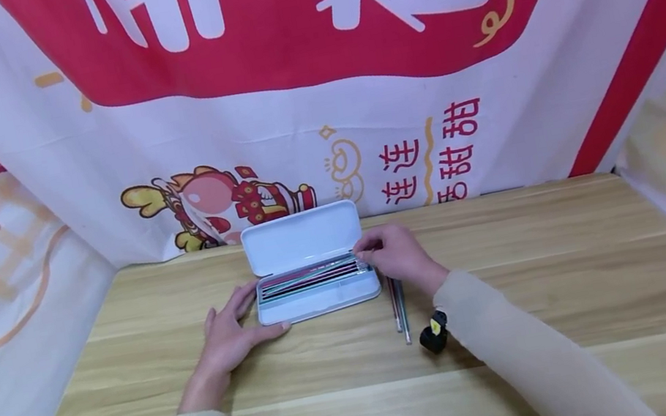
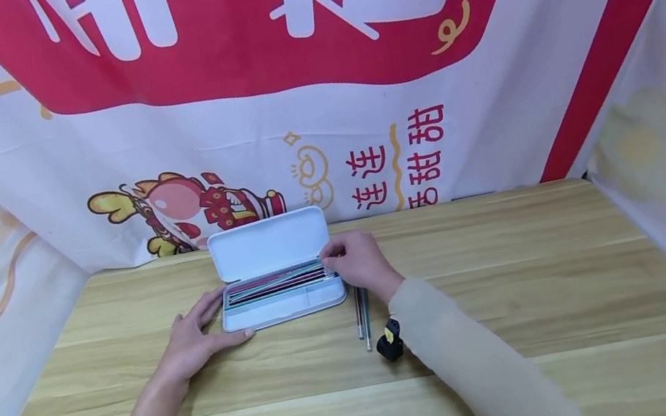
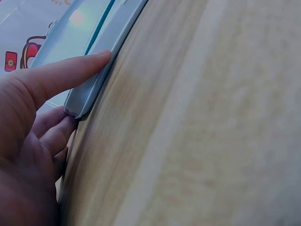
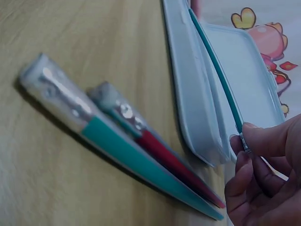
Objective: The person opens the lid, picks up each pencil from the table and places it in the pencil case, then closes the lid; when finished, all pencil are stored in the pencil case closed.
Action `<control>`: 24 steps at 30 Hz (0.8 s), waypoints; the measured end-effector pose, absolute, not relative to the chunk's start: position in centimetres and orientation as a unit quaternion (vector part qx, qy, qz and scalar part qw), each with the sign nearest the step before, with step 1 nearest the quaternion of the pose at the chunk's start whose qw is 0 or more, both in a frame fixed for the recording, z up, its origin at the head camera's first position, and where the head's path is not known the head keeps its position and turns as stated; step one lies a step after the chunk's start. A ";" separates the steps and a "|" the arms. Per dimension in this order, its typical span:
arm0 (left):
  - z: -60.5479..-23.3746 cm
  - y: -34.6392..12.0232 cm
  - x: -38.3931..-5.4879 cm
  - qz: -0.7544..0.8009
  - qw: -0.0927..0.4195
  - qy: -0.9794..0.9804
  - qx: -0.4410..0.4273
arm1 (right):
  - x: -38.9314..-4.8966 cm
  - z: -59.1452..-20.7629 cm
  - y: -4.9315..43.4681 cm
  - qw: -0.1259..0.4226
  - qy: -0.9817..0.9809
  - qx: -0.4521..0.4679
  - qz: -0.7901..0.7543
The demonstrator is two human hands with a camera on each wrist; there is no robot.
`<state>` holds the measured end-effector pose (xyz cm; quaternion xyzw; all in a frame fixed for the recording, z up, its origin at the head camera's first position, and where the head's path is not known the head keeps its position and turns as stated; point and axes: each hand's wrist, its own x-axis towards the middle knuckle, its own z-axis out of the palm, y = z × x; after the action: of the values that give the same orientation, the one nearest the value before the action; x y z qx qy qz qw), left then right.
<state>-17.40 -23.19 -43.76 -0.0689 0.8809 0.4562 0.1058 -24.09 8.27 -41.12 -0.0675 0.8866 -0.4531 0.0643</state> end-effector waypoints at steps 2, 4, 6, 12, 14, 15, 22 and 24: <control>-43.7 -23.2 -17.4 0.458 0.107 0.880 -0.071 | -24.0 -41.3 7.8 0.064 0.887 -0.073 -0.452; -43.7 -23.2 -17.4 0.457 0.107 0.880 -0.073 | -24.0 -41.5 7.5 0.064 0.888 -0.079 -0.448; -43.7 -23.2 -17.4 0.456 0.107 0.881 -0.074 | -23.9 -41.8 7.2 0.065 0.890 -0.083 -0.444; -43.7 -23.2 -17.3 0.450 0.109 0.883 -0.077 | -23.8 -42.1 6.8 0.064 0.895 -0.081 -0.435; -43.7 -23.2 -17.3 0.450 0.110 0.883 -0.079 | -23.8 -42.2 6.7 0.063 0.898 -0.081 -0.427; -43.7 -23.2 -17.3 0.452 0.111 0.882 -0.080 | -23.8 -42.2 6.7 0.062 0.900 -0.080 -0.424; -43.8 -23.1 -17.4 0.459 0.112 0.878 -0.080 | -23.7 -42.4 6.7 0.061 0.907 -0.071 -0.411; -43.9 -23.1 -17.4 0.459 0.112 0.878 -0.081 | -23.7 -42.5 6.7 0.059 0.907 -0.073 -0.411</control>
<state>-17.39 -23.09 -43.87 -0.0811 0.8775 0.4592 0.1120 -23.68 6.74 -42.46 -0.0731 0.9066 -0.4113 0.0589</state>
